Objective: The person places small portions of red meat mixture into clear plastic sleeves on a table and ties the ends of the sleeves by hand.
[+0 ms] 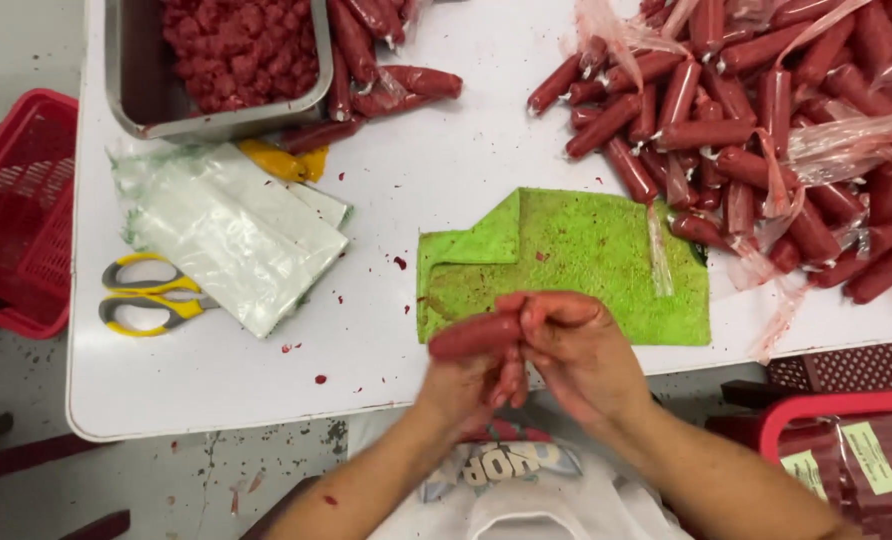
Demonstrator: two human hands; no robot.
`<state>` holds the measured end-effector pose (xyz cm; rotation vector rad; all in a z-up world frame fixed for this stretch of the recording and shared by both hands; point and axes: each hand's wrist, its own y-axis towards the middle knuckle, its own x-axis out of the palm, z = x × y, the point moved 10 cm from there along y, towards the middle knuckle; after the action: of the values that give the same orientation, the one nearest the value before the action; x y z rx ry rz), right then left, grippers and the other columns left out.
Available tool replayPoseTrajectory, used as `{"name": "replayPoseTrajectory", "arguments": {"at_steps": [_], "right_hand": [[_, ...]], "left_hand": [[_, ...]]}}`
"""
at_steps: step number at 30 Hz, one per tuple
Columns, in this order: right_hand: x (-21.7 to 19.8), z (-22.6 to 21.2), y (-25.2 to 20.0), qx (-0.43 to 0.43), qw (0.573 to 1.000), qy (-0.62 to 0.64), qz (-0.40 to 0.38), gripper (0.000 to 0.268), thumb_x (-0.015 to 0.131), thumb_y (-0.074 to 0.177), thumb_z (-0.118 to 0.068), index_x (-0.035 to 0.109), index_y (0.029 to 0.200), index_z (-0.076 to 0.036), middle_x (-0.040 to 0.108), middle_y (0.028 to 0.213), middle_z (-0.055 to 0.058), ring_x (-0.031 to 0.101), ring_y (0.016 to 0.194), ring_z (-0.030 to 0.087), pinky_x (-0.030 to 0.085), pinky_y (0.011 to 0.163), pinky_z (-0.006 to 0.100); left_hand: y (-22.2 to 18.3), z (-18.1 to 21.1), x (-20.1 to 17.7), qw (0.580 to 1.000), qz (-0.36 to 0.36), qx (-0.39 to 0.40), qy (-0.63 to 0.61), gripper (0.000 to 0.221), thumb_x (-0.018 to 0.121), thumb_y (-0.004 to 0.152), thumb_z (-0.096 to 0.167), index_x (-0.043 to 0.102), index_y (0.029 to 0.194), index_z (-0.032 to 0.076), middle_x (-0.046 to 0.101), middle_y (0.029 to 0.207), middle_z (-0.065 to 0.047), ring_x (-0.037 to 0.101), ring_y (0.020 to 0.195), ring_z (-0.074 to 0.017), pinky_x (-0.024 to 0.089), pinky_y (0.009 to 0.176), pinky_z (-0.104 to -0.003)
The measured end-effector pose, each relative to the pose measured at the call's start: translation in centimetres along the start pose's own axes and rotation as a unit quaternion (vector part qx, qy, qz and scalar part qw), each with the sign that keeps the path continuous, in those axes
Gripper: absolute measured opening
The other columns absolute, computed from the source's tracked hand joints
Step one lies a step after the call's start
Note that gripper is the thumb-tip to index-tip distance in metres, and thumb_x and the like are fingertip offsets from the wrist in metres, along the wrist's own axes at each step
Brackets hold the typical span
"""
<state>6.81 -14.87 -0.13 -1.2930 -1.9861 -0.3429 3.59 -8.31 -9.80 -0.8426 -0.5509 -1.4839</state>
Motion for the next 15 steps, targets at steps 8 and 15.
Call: {"name": "replayPoseTrajectory", "arguments": {"at_steps": [8,15], "right_hand": [[4.3,-5.8,1.4,-0.275,0.719,-0.593,-0.235,0.031,0.062,0.084,0.007,0.079,0.090,-0.018,0.077,0.099,-0.005,0.048,0.131,0.039,0.048,0.109,0.044],[5.8,-4.2,3.2,-0.089,0.740,-0.568,-0.348,0.024,0.067,0.083,0.002,0.082,0.092,-0.015,0.080,0.097,0.005,0.038,0.132,0.045,0.025,0.113,0.065]], "left_hand": [[-4.4,14.9,10.3,0.535,0.001,0.459,0.709,0.012,0.065,0.093,0.013,0.072,0.083,0.014,0.060,0.070,-0.001,0.060,0.056,-0.0216,0.052,0.054,-0.032],[0.8,13.5,8.9,0.714,-0.146,0.257,0.635,0.065,0.059,0.083,0.067,0.048,0.116,0.013,0.059,0.110,-0.009,0.069,0.074,-0.0323,0.058,0.065,-0.047]]}}
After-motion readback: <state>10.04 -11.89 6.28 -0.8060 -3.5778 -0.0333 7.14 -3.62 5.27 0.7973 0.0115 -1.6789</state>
